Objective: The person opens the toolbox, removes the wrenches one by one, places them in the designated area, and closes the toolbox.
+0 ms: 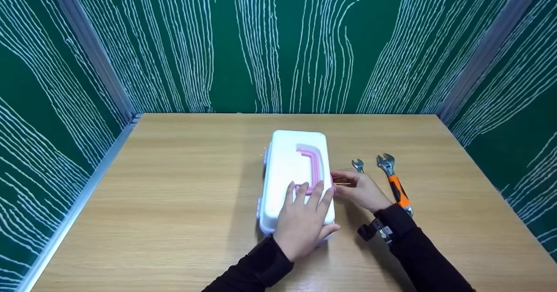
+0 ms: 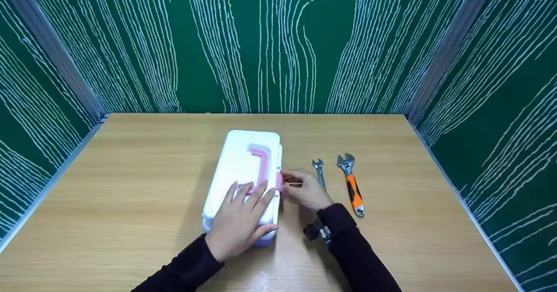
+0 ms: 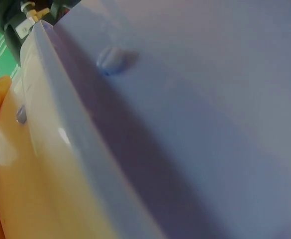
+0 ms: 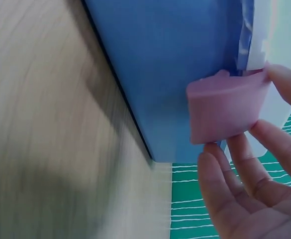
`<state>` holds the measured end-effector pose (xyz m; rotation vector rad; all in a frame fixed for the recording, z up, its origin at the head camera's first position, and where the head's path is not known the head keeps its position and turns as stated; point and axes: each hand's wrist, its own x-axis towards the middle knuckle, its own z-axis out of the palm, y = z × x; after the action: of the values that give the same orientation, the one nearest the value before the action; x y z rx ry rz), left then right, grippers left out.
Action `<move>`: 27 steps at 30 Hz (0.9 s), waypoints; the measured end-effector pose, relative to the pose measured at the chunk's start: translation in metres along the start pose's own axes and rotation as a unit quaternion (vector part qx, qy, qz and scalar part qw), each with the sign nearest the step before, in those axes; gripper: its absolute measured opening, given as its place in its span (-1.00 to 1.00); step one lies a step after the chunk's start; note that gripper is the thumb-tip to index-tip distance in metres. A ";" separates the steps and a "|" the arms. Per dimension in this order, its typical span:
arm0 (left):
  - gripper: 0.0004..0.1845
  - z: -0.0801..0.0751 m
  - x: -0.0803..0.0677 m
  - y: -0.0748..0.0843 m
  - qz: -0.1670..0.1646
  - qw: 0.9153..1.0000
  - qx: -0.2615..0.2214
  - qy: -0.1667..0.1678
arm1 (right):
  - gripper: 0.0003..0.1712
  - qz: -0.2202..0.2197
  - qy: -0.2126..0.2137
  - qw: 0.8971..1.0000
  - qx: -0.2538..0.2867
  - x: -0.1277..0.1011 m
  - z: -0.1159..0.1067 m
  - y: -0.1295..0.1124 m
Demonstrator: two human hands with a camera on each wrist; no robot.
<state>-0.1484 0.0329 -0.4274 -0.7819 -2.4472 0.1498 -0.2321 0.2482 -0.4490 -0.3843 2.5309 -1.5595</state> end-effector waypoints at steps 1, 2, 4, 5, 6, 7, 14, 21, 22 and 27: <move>-0.16 0.000 0.000 0.000 0.000 1.000 0.000 0.002 | -0.39 0.003 -0.001 1.000 0.002 0.000 0.001 0.000; -0.16 0.001 0.000 0.000 0.000 1.000 0.000 0.004 | -0.38 0.006 -0.001 1.000 0.006 0.000 0.001 0.000; -0.16 0.001 -0.001 0.000 0.000 1.000 0.001 0.004 | -0.38 0.013 -0.001 1.000 0.019 0.001 0.003 0.001; -0.17 0.001 -0.001 0.000 0.000 1.000 0.002 0.005 | -0.38 0.013 0.000 1.000 0.026 0.001 0.004 0.001; -0.17 0.001 -0.001 0.000 0.000 1.000 0.001 0.005 | -0.38 0.013 0.001 0.999 0.032 0.001 0.004 0.002; -0.17 0.001 -0.001 -0.001 0.000 1.000 0.001 0.005 | -0.38 0.013 0.002 0.999 0.038 0.000 0.005 0.002; -0.17 0.002 0.000 -0.001 0.002 1.000 0.008 0.003 | -0.40 0.005 0.013 0.996 0.088 -0.001 0.012 0.005; -0.18 0.000 0.000 -0.001 0.004 1.000 0.003 -0.020 | -0.39 0.005 0.021 0.994 0.105 -0.004 0.014 0.007; -0.18 0.000 0.000 -0.001 0.004 1.000 0.003 -0.020 | -0.39 0.005 0.022 0.994 0.106 -0.005 0.015 0.008; -0.18 -0.001 0.000 0.000 0.007 1.000 0.006 -0.012 | -0.39 0.019 0.026 0.991 0.127 -0.005 0.018 0.011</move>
<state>-0.1479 0.0327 -0.4267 -0.7974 -2.4608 0.1797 -0.2244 0.2391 -0.4671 -0.2641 2.3178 -1.8694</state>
